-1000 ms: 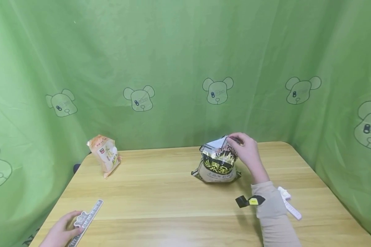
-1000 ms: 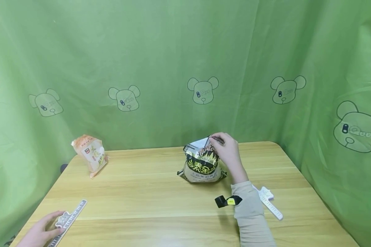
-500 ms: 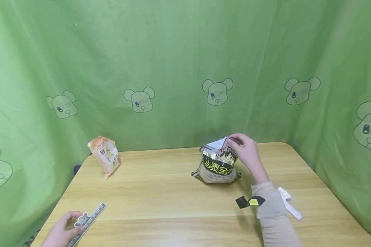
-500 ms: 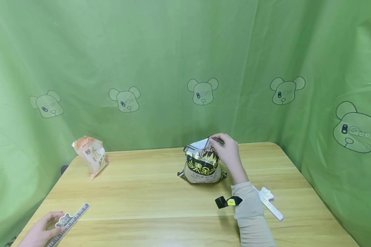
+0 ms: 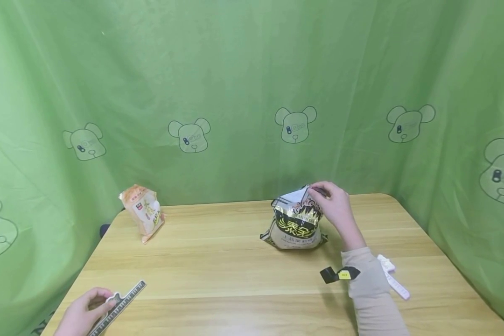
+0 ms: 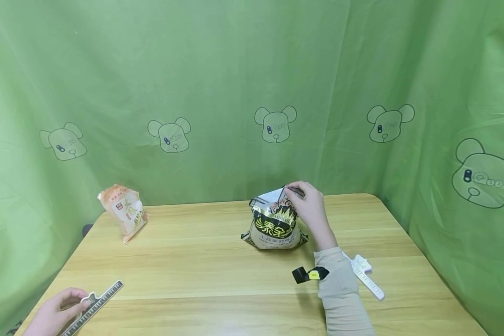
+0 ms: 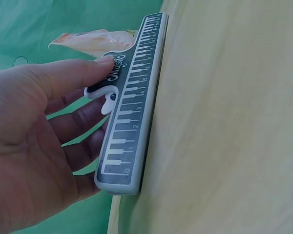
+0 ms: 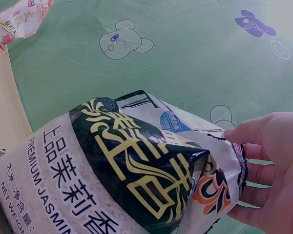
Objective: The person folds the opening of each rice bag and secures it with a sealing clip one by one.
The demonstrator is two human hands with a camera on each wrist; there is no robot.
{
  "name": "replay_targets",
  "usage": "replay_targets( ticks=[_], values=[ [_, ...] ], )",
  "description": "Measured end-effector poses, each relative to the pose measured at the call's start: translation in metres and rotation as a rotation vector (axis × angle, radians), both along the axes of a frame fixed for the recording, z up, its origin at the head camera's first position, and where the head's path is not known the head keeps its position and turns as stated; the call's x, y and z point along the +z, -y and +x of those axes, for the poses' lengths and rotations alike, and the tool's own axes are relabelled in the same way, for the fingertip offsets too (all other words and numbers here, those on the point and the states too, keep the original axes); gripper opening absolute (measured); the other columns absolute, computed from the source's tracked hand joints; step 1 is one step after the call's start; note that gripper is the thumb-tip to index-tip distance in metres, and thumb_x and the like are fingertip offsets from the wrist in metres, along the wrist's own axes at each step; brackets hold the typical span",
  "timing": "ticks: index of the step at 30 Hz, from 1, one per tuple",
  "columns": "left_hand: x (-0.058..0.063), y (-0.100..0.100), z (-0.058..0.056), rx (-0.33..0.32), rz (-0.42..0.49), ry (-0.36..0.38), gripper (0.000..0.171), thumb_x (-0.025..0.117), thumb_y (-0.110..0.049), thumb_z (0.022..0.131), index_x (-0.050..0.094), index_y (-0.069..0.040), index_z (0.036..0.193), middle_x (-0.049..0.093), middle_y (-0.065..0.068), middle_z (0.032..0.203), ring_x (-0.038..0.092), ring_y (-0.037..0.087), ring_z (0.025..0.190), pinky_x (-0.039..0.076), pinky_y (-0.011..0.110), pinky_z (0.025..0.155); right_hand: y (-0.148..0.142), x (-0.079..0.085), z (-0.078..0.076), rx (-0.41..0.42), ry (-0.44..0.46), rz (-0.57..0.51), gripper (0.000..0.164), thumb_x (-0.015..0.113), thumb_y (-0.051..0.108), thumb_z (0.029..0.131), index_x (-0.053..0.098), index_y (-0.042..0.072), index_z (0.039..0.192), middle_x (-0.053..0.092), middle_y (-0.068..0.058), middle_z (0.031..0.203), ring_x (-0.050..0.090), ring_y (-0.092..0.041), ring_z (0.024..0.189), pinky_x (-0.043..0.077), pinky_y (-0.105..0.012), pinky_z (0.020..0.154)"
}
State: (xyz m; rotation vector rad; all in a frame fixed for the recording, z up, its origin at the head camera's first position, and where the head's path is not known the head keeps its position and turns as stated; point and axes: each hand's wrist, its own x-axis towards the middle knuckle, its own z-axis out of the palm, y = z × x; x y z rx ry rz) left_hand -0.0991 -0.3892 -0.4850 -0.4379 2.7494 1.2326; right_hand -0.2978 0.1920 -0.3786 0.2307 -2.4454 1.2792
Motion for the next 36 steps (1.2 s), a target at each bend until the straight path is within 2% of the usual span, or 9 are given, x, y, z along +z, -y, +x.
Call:
replay_targets(
  ticks=[8,13,18,22,26,32,36],
  values=[
    [0.001,-0.006,0.002,0.028,0.067,-0.008,0.035,0.071,-0.019,0.086,0.060,0.000,0.113,0.074,0.012,0.096,0.066,0.013,0.072,0.056,0.028,0.062,-0.001,-0.001,0.000,0.005,0.012,-0.001,0.034,0.063,0.026,0.095,0.063,-0.001,0.116,0.064,-0.024,0.121,0.061,-0.040,0.114,0.048,-0.052,0.102],
    [0.003,-0.008,0.001,0.025,-0.019,-0.026,0.037,0.074,-0.023,0.085,0.062,-0.002,0.113,0.074,0.011,0.098,0.064,0.008,0.073,0.052,0.025,0.063,-0.001,-0.002,0.001,0.011,0.024,-0.008,0.035,0.063,0.027,0.095,0.063,-0.001,0.116,0.064,-0.024,0.122,0.060,-0.039,0.114,0.048,-0.052,0.102],
    [0.008,-0.009,-0.002,0.024,-0.112,-0.047,0.043,0.074,-0.033,0.084,0.062,-0.006,0.115,0.070,0.015,0.111,0.063,0.008,0.083,0.050,0.027,0.071,-0.001,-0.001,0.001,0.008,0.007,-0.010,0.033,0.063,0.025,0.095,0.064,-0.001,0.115,0.065,-0.024,0.120,0.061,-0.039,0.113,0.049,-0.052,0.101],
    [0.013,-0.011,-0.004,0.025,-0.167,-0.105,0.047,0.072,-0.040,0.087,0.062,-0.006,0.118,0.066,0.019,0.121,0.064,0.011,0.091,0.051,0.029,0.073,0.000,0.000,0.000,0.007,-0.020,-0.002,0.030,0.065,0.023,0.094,0.065,-0.001,0.113,0.067,-0.023,0.117,0.063,-0.038,0.110,0.050,-0.051,0.100],
    [0.014,-0.015,-0.005,0.047,-0.190,-0.170,0.049,0.071,-0.041,0.087,0.060,-0.007,0.122,0.065,0.020,0.123,0.059,-0.001,0.086,0.048,0.025,0.072,0.000,-0.001,-0.001,0.008,-0.037,-0.008,0.029,0.065,0.022,0.093,0.066,-0.001,0.111,0.067,-0.023,0.115,0.064,-0.038,0.109,0.050,-0.051,0.099],
    [0.014,-0.025,-0.006,0.049,-0.195,-0.301,0.049,0.074,-0.030,0.087,0.058,-0.006,0.126,0.068,0.021,0.118,0.049,-0.016,0.081,0.046,0.018,0.071,0.000,-0.001,-0.001,0.011,-0.044,-0.003,0.030,0.065,0.022,0.094,0.065,-0.002,0.111,0.067,-0.024,0.115,0.064,-0.039,0.109,0.050,-0.051,0.099],
    [0.012,-0.032,-0.010,0.020,-0.199,-0.401,0.047,0.076,-0.022,0.085,0.058,-0.005,0.126,0.069,0.020,0.111,0.049,-0.018,0.081,0.047,0.014,0.070,0.000,-0.002,-0.001,0.009,-0.040,-0.004,0.030,0.065,0.022,0.094,0.065,-0.002,0.111,0.067,-0.023,0.115,0.064,-0.038,0.109,0.051,-0.051,0.099]
  ],
)
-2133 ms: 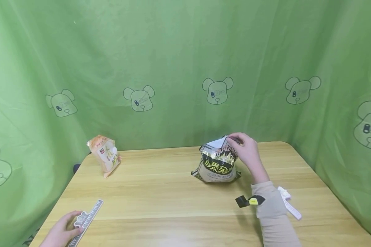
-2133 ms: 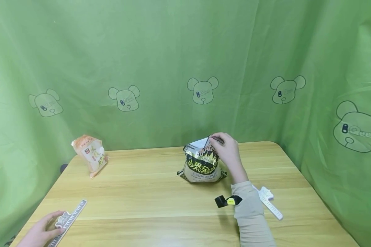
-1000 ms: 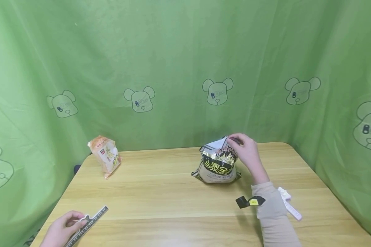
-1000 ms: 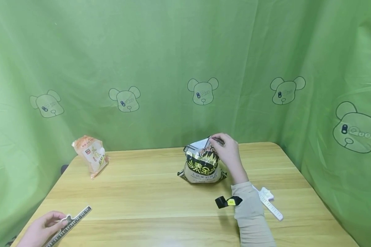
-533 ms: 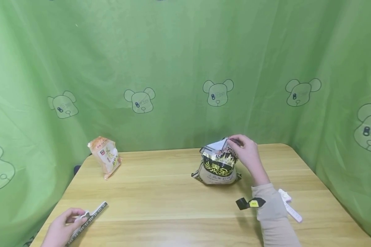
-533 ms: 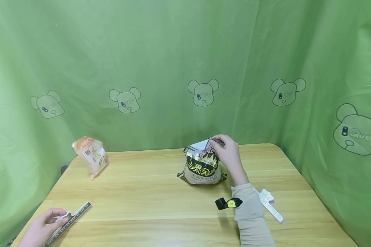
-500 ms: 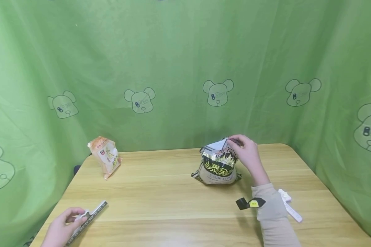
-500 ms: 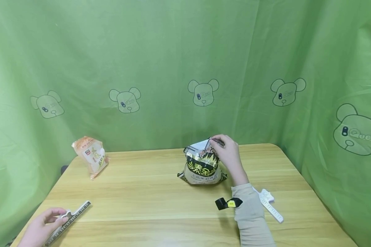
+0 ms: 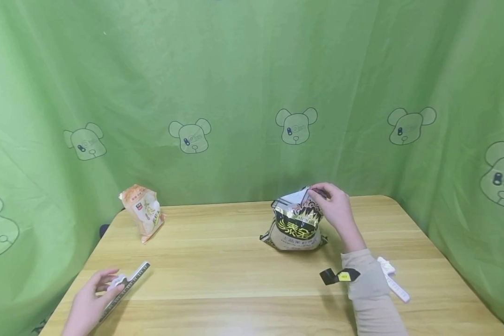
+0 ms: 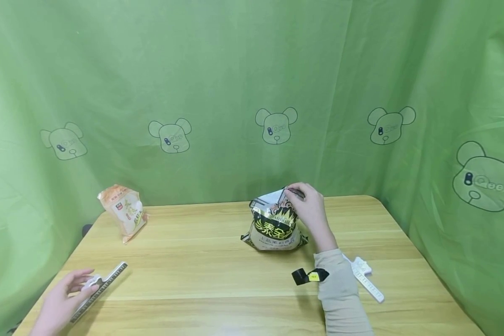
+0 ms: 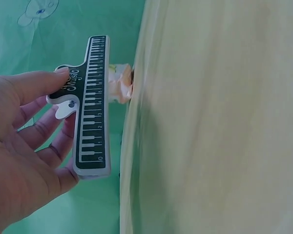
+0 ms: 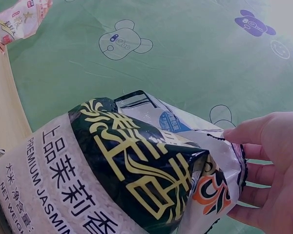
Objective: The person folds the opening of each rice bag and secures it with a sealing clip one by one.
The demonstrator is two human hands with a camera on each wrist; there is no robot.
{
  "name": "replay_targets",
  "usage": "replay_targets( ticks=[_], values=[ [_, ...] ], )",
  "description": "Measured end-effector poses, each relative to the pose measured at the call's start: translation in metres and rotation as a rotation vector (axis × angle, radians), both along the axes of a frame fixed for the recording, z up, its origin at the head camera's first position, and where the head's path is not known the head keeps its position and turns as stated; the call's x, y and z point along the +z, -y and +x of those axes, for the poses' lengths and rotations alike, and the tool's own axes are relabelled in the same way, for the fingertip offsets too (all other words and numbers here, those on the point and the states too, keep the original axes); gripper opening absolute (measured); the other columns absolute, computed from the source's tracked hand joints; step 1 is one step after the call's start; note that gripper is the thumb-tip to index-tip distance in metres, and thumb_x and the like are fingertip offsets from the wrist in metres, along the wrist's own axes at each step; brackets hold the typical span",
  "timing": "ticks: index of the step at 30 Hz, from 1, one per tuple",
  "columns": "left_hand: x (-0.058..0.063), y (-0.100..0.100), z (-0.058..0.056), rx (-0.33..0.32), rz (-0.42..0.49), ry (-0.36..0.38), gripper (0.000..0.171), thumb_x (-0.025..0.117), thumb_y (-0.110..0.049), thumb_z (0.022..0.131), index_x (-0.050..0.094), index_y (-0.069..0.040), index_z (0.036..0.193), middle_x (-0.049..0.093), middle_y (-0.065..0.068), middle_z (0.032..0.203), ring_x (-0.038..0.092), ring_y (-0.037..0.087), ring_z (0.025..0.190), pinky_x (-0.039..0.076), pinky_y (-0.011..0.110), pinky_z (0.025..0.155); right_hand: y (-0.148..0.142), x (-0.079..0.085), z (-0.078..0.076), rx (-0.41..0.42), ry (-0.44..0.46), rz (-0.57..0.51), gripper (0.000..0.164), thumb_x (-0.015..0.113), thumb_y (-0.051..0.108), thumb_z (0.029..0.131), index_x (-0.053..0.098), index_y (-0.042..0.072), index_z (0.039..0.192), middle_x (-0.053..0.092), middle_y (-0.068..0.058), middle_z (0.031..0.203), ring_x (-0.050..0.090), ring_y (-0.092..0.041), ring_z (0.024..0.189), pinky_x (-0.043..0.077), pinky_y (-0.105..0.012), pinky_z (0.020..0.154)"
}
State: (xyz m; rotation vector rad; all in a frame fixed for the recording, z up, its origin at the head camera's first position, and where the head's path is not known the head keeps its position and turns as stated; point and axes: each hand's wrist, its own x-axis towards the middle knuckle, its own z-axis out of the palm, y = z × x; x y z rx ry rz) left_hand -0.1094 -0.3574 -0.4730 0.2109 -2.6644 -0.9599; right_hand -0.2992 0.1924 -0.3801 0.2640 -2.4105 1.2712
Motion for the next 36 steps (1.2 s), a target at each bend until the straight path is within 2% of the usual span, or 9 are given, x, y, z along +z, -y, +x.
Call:
replay_targets(
  ticks=[2,10,22,36],
  values=[
    [-0.001,-0.003,-0.003,-0.016,-0.006,-0.029,0.048,0.076,-0.019,0.084,0.058,-0.005,0.126,0.070,0.020,0.109,0.050,-0.018,0.082,0.048,0.014,0.070,0.000,0.000,0.000,-0.001,0.002,0.001,0.030,0.065,0.022,0.094,0.065,-0.002,0.111,0.067,-0.024,0.116,0.064,-0.038,0.109,0.051,-0.051,0.099],
    [0.001,-0.017,-0.015,-0.069,-0.018,-0.070,0.046,0.077,-0.014,0.082,0.059,-0.004,0.124,0.071,0.017,0.106,0.052,-0.015,0.082,0.051,0.017,0.070,0.000,-0.001,0.000,0.004,0.009,0.002,0.031,0.064,0.023,0.094,0.065,-0.002,0.112,0.067,-0.024,0.117,0.064,-0.039,0.110,0.050,-0.052,0.099],
    [0.010,-0.043,-0.042,-0.163,0.044,-0.053,0.044,0.075,-0.014,0.083,0.060,-0.004,0.123,0.071,0.014,0.105,0.057,-0.008,0.085,0.053,0.018,0.071,-0.001,-0.001,-0.001,0.009,0.027,-0.006,0.033,0.064,0.025,0.094,0.064,-0.001,0.114,0.066,-0.024,0.119,0.063,-0.039,0.111,0.050,-0.052,0.100],
    [0.027,-0.069,-0.068,-0.230,0.072,-0.048,0.042,0.074,-0.013,0.084,0.061,-0.006,0.123,0.070,0.013,0.110,0.062,0.006,0.091,0.053,0.018,0.075,-0.001,0.001,0.001,0.002,0.039,0.002,0.032,0.064,0.025,0.094,0.064,-0.001,0.114,0.065,-0.024,0.119,0.062,-0.039,0.111,0.050,-0.052,0.099]
  ],
)
